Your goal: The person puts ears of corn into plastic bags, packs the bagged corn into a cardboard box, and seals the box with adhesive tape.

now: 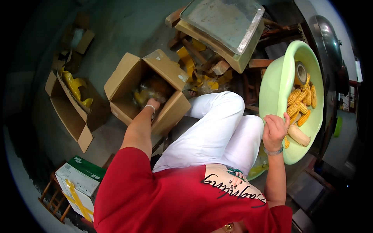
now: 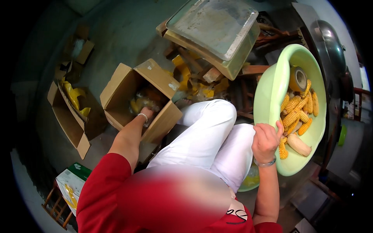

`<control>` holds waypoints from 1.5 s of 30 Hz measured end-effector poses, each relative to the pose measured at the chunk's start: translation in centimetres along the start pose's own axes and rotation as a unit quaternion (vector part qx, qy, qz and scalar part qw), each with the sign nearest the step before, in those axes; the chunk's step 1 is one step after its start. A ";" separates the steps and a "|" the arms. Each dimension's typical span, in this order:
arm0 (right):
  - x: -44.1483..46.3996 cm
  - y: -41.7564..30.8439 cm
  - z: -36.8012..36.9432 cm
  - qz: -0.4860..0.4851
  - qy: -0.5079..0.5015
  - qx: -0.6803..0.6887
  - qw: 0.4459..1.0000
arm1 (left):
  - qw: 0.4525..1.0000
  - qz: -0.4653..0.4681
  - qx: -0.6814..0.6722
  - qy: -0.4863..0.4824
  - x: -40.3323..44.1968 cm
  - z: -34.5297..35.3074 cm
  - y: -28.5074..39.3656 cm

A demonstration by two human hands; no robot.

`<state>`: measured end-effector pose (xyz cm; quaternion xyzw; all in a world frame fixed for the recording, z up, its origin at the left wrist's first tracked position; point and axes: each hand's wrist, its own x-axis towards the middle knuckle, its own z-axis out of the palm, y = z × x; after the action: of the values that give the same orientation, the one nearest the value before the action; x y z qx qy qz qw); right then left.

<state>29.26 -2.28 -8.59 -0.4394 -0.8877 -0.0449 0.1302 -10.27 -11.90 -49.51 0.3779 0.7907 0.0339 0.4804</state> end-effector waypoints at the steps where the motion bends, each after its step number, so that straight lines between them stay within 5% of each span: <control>1: -0.1 0.1 -0.1 -0.001 0.004 0.002 1.000 | 0.998 0.004 0.052 0.024 -1.8 -1.5 1.6; 4: -0.2 0.1 -0.1 -0.001 0.018 0.015 1.000 | 0.985 0.014 0.136 0.107 -2.6 -3.2 3.7; 8: -0.5 0.5 -0.4 0.000 0.038 0.039 0.999 | 0.991 0.020 -0.119 0.053 -5.8 -7.2 8.8; 10: -0.8 0.8 -0.5 0.002 0.045 0.053 0.998 | 0.947 0.031 -0.321 -0.011 -7.7 -7.3 9.8; 12: -1.2 1.0 -0.4 0.004 0.061 0.065 0.996 | 0.964 0.214 -0.147 0.055 -10.3 -6.7 10.3; 14: -1.5 1.1 -0.5 0.006 0.064 0.072 0.995 | 0.953 0.266 0.111 0.088 -13.7 -6.5 10.9; 16: -1.6 1.2 -0.7 0.002 0.074 0.072 0.995 | 0.953 0.205 0.222 0.014 -14.8 -5.8 10.7; 26: -6.0 2.7 -4.1 -0.015 0.080 0.168 0.982 | 0.909 0.209 0.353 0.068 -15.7 -6.2 9.0; 30: -11.4 5.0 -7.7 0.093 0.140 0.238 0.957 | 0.901 0.205 0.375 0.071 -16.4 -5.9 8.2; 35: -20.9 9.4 -11.5 0.362 0.182 0.360 0.840 | 0.894 0.225 0.375 0.094 -14.2 -5.7 7.2; 44: -38.9 13.2 -2.3 0.726 0.038 0.359 0.585 | 0.920 0.119 0.333 0.169 -12.9 -4.6 5.8; 45: -40.7 12.9 -0.7 0.729 0.014 0.349 0.589 | 0.924 0.116 0.320 0.174 -12.7 -4.8 5.6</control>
<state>63.20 -25.78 -19.37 -0.8594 -0.2168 0.3723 0.2752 -7.66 -14.42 -35.24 0.5890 0.7811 -0.1000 0.1813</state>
